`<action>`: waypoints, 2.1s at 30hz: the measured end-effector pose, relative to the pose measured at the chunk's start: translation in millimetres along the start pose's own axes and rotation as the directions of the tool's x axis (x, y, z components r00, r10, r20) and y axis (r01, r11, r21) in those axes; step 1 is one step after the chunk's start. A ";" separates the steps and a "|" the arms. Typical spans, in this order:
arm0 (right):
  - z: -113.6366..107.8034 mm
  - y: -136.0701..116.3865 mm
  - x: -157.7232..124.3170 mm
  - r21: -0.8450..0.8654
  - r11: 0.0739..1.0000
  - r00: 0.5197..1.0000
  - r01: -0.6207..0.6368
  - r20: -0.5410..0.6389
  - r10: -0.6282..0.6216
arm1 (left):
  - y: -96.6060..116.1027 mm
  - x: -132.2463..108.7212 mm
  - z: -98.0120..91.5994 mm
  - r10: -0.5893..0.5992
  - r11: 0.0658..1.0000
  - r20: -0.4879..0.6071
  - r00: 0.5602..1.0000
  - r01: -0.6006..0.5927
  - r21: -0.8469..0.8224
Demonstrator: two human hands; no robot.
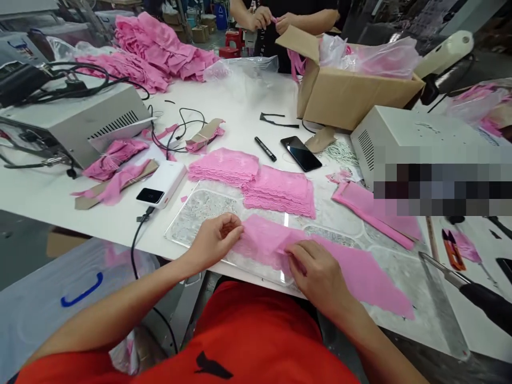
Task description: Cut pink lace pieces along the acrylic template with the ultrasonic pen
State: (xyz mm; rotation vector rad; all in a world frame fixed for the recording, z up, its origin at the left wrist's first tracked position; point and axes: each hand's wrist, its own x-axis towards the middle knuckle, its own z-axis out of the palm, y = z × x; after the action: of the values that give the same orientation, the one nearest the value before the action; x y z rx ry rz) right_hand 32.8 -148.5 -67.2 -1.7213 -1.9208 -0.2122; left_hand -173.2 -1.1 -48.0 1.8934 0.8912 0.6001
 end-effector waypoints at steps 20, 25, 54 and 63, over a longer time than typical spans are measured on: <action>20.4 16.7 57.9 0.165 0.986 0.969 0.026 0.237 -0.065 | -20.5 -22.5 -8.3 0.232 0.866 -0.143 0.962 -0.137 0.481; 28.1 17.1 79.7 0.011 0.974 0.932 -0.226 0.295 0.213 | -24.2 -23.0 -12.1 0.209 0.818 -0.136 0.969 -0.097 0.567; -42.8 34.0 -44.8 0.037 0.991 0.982 -0.132 -0.130 0.136 | -31.3 12.2 -12.9 0.544 0.442 0.459 0.702 -0.705 0.555; -73.1 74.9 -106.2 -0.199 0.922 0.933 -0.333 -0.212 0.291 | 22.4 48.9 57.4 0.509 0.386 0.735 0.448 -0.882 0.271</action>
State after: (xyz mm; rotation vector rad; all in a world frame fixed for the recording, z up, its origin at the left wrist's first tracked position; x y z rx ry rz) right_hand 129.0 -262.0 -75.9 -2.0588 -1.5130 -0.4682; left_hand -94.7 -0.4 -51.9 2.9161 -0.3158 0.1780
